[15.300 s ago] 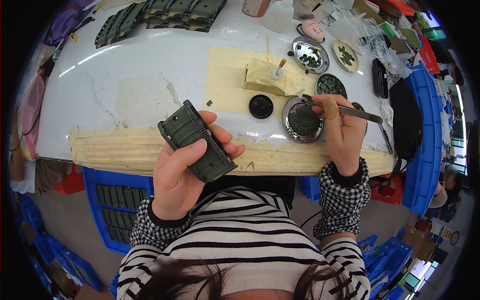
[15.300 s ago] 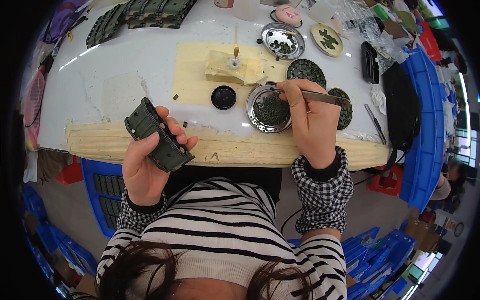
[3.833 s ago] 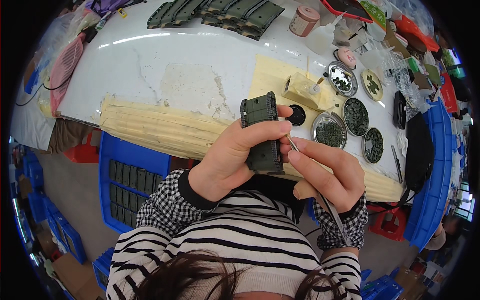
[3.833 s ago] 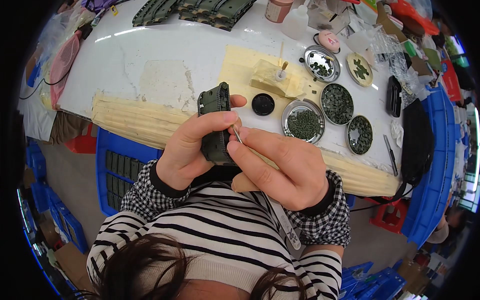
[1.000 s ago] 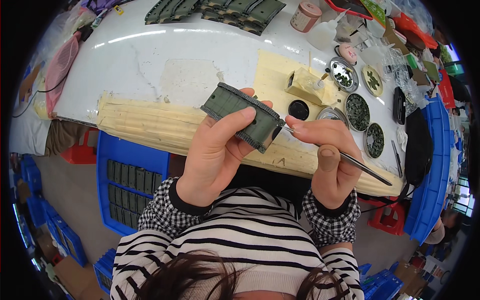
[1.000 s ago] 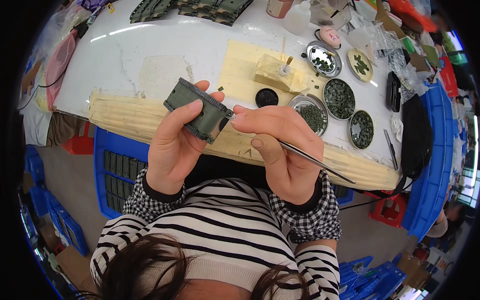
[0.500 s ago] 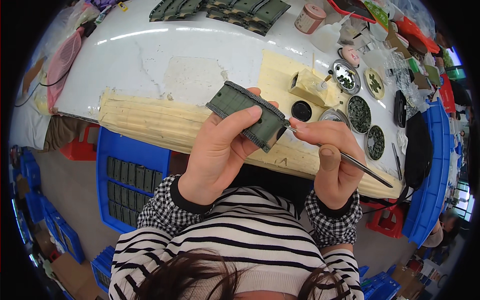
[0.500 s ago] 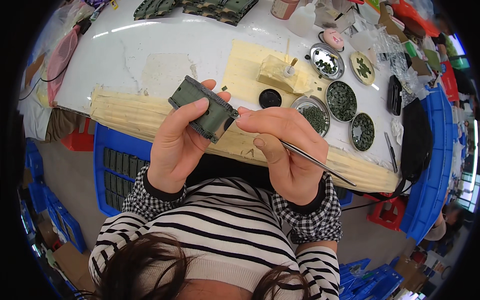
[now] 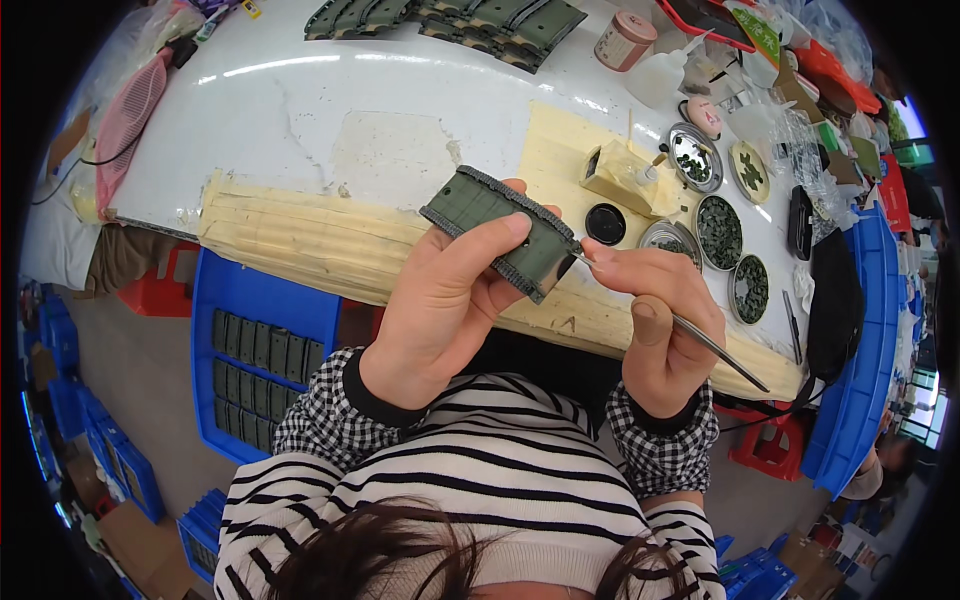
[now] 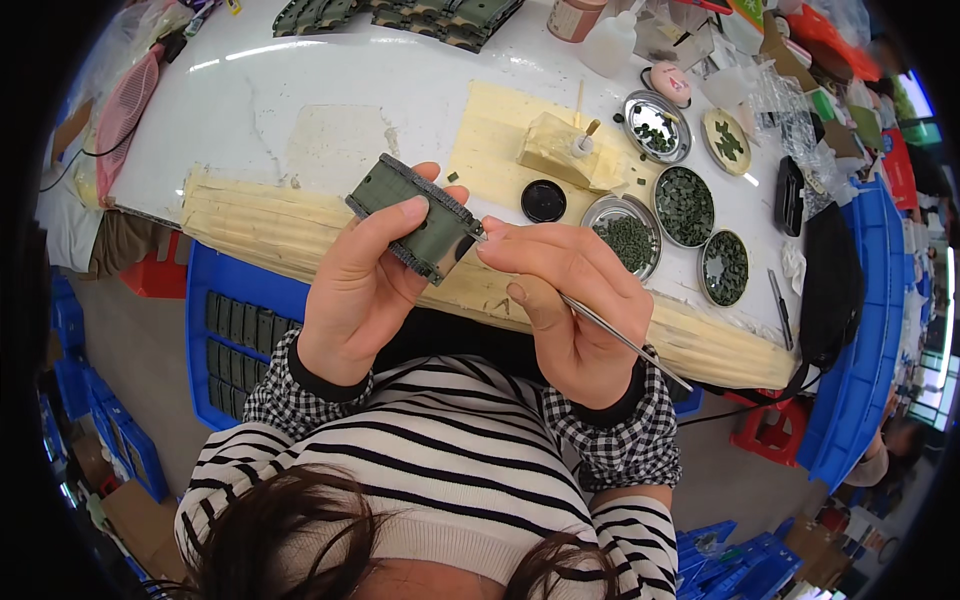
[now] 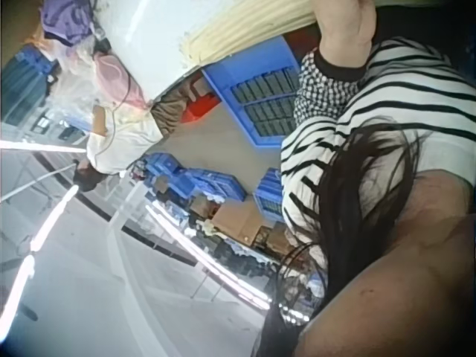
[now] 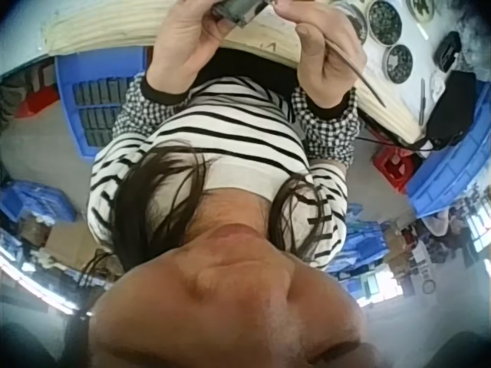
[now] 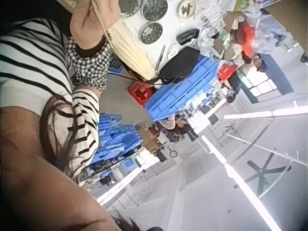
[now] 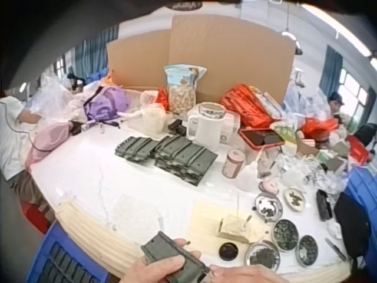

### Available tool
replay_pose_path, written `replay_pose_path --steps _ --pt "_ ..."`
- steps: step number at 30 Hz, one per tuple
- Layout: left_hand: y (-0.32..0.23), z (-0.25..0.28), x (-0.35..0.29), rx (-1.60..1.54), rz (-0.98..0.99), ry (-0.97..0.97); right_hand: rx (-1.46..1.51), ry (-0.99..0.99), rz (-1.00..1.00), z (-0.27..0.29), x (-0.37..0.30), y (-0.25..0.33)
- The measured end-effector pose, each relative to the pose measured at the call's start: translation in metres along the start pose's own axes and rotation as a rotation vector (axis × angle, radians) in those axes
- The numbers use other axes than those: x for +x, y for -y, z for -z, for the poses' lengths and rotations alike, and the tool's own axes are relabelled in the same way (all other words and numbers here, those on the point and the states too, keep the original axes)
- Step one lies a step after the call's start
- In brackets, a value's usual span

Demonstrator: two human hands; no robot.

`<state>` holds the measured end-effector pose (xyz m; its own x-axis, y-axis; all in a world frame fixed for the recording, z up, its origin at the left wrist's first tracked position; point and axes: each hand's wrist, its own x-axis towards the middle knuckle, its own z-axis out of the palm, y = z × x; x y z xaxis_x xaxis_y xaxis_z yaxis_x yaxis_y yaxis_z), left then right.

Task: Assembling small plastic toy tanks by applying glue and attaching components.

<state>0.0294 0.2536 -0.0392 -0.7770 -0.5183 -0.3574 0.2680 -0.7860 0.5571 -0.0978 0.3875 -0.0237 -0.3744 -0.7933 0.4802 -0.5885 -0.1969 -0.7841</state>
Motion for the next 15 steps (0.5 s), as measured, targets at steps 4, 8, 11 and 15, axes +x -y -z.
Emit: replay_pose_path --steps 4,8,11,15 --pt "0.0012 0.0019 0.0011 0.007 0.001 -0.001 -0.025 0.002 0.003 -0.0007 0.0001 -0.0003" --pt "0.0036 0.0023 0.0011 -0.008 -0.014 -0.015 -0.025 0.001 0.013 -0.0021 -0.0001 -0.0024" --pt "0.0030 0.0029 0.0007 -0.003 -0.001 -0.009 -0.035 0.014 0.045 -0.0020 -0.0004 -0.0039" --pt "0.0023 0.0055 0.0016 -0.029 0.023 0.023 -0.071 0.027 0.059 -0.0006 -0.0025 -0.0031"
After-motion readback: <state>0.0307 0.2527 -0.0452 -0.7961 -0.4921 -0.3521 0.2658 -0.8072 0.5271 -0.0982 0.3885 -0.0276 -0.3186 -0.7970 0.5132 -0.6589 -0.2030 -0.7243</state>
